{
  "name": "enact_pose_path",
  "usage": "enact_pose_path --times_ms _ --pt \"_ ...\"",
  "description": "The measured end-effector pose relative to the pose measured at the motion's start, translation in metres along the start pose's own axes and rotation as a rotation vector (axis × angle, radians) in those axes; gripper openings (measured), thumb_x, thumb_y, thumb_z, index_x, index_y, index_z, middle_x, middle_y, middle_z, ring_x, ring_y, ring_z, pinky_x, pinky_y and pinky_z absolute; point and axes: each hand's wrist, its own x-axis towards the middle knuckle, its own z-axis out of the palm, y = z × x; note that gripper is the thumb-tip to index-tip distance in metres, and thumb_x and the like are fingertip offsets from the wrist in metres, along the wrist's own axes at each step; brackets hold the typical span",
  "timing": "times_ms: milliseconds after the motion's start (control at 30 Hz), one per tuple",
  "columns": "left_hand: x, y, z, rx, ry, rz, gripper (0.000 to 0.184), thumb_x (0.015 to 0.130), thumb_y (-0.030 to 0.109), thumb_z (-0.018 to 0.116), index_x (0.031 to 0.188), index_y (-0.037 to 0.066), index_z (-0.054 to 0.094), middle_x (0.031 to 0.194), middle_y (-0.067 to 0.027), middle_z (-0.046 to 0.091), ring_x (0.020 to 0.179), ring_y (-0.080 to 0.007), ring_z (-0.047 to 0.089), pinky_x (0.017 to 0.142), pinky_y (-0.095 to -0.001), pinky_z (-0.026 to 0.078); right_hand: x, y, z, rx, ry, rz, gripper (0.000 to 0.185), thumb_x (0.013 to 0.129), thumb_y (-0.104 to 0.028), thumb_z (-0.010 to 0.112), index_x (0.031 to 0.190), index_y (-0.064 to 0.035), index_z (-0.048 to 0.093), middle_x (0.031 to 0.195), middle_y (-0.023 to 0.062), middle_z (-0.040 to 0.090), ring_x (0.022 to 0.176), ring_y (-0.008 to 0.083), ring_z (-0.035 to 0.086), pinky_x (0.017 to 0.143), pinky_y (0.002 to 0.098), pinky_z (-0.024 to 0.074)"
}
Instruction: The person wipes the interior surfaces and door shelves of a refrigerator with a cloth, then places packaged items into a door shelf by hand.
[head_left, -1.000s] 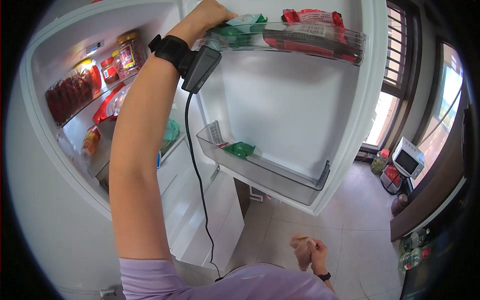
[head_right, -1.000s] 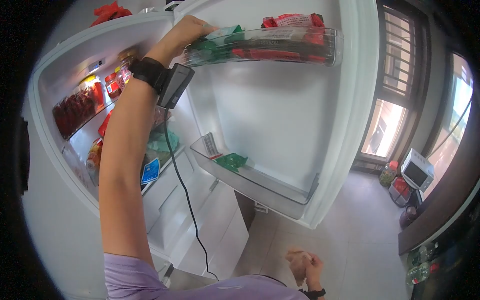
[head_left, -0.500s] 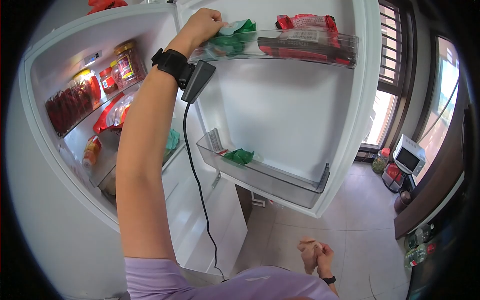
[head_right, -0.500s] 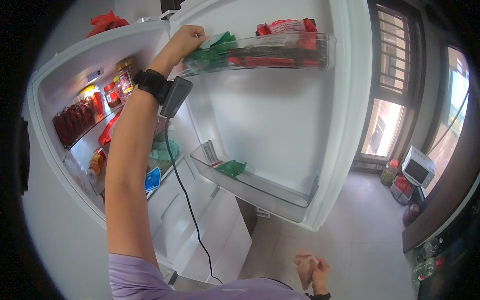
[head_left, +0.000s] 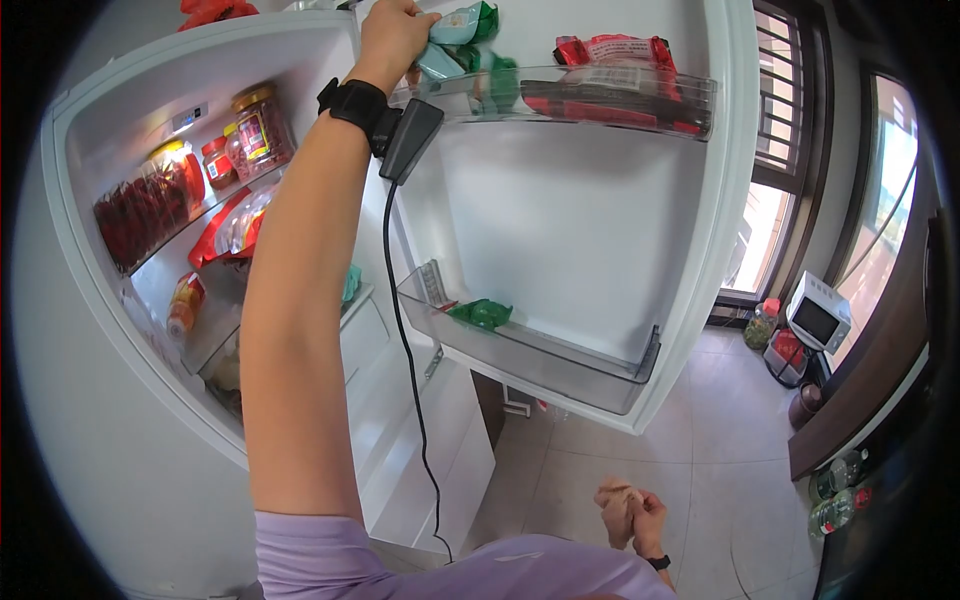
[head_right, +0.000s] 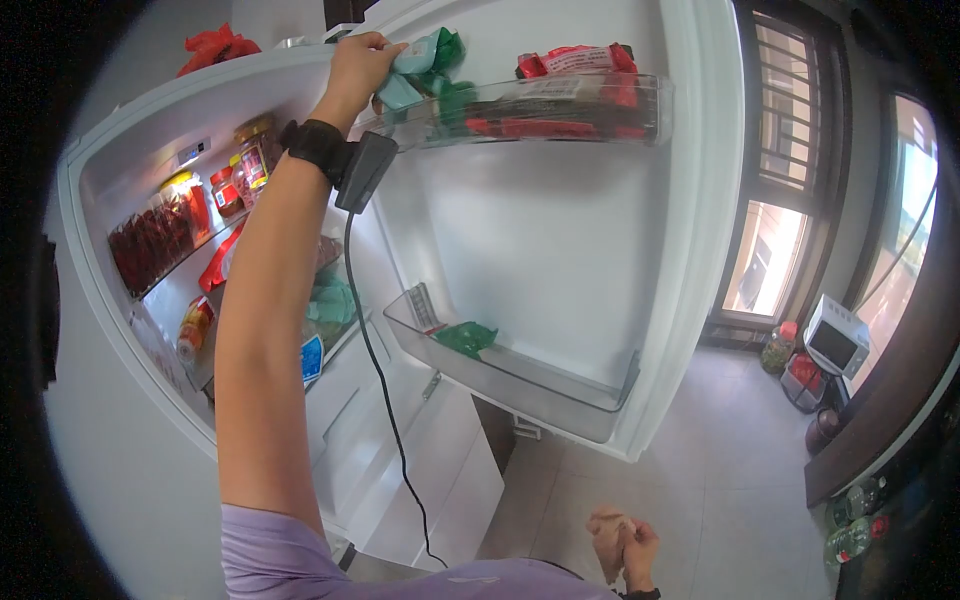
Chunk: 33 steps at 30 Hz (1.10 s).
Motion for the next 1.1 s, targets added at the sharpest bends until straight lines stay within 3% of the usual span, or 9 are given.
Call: enact_pose_path --times_ms 67,167,267,433,633,800,867,933,1100 --pt "0.010 -0.012 0.014 0.151 0.146 0.199 0.028 0.077 0.026 0.067 0.075 -0.001 0.062 0.062 -0.0107 0.061 0.055 -0.0225 0.060 0.050 -0.0340 0.046 0.000 0.004 -0.004 -0.018 0.005 0.014 0.019 0.079 -0.008 0.063 0.093 0.0036 0.059 0.082 0.0075 0.062 0.071 0.0129 0.057 0.065 0.0253 0.0468" --pt "-0.004 0.010 0.011 -0.041 0.063 -0.020 0.027 0.076 0.025 0.067 0.077 -0.001 0.063 0.062 -0.0114 0.061 0.058 -0.0255 0.061 0.054 -0.0352 0.047 -0.003 0.005 -0.004 -0.028 0.031 0.002 0.017 0.079 -0.008 0.062 0.093 0.0030 0.060 0.081 0.0072 0.062 0.070 0.0131 0.058 0.064 0.0254 0.0468" --pt "0.017 -0.015 0.011 0.123 0.354 0.279 0.023 0.078 0.022 0.065 0.080 -0.001 0.065 0.063 -0.0127 0.062 0.061 -0.0276 0.062 0.059 -0.0358 0.049 -0.011 -0.002 -0.003 -0.044 0.040 -0.037 0.018 0.080 -0.011 0.062 0.092 0.0025 0.060 0.079 0.0061 0.062 0.068 0.0122 0.056 0.061 0.0260 0.0463" --pt "0.030 -0.053 -0.019 -0.341 0.442 0.049 0.029 0.080 0.024 0.061 0.096 -0.001 0.061 0.087 -0.0141 0.064 0.078 -0.0230 0.063 0.071 -0.0344 0.050 -0.013 -0.020 -0.004 -0.100 -0.015 0.042 0.021 0.083 -0.017 0.062 0.090 0.0026 0.061 0.077 0.0038 0.061 0.068 0.0092 0.052 0.058 0.0246 0.0432" --pt "-0.122 -0.008 -0.069 -0.560 0.240 -0.027 0.038 0.085 0.031 0.054 0.110 0.001 0.055 0.100 -0.0107 0.060 0.087 -0.0194 0.060 0.076 -0.0318 0.050 -0.001 -0.008 -0.012 -0.153 -0.004 0.092 0.026 0.086 -0.017 0.059 0.103 0.0018 0.059 0.089 0.0076 0.063 0.080 0.0134 0.058 0.069 0.0268 0.0468" --pt "-0.240 0.050 -0.056 -0.602 -0.171 -0.463 0.046 0.089 0.036 0.049 0.121 0.003 0.049 0.112 -0.0078 0.058 0.095 -0.0165 0.058 0.081 -0.0296 0.049 0.007 0.002 -0.012 -0.030 -0.056 0.075 0.021 0.085 -0.012 0.059 0.101 0.0018 0.060 0.087 0.0064 0.063 0.075 0.0115 0.058 0.067 0.0250 0.0479" --pt "-0.227 0.021 -0.021 -0.755 -0.741 -0.017 0.024 0.092 0.022 0.049 0.100 0.004 0.061 0.095 -0.0050 0.064 0.081 -0.0053 0.055 0.068 -0.0183 0.042 0.008 -0.002 -0.010 -0.019 -0.091 0.075 0.019 0.084 -0.009 0.058 0.100 0.0020 0.060 0.087 0.0057 0.063 0.074 0.0103 0.058 0.066 0.0242 0.0481" --pt "-0.247 0.048 0.015 -0.675 -0.531 -0.144 0.007 0.084 0.009 0.062 0.086 0.002 0.061 0.080 -0.0018 0.065 0.069 -0.0031 0.054 0.062 -0.0149 0.039 0.006 -0.012 -0.005 -0.025 -0.153 0.082 0.020 0.084 -0.008 0.057 0.101 0.0021 0.059 0.087 0.0058 0.063 0.075 0.0103 0.058 0.067 0.0245 0.0483" --pt "-0.262 0.060 0.074 -0.408 -0.473 0.214 0.010 0.083 0.012 0.064 0.082 0.003 0.060 0.065 -0.0036 0.059 0.056 -0.0074 0.047 0.052 -0.0232 0.039 0.006 0.001 -0.012 -0.057 -0.137 0.070 0.019 0.084 -0.008 0.057 0.100 0.0020 0.060 0.088 0.0057 0.063 0.076 0.0101 0.058 0.068 0.0241 0.0483"
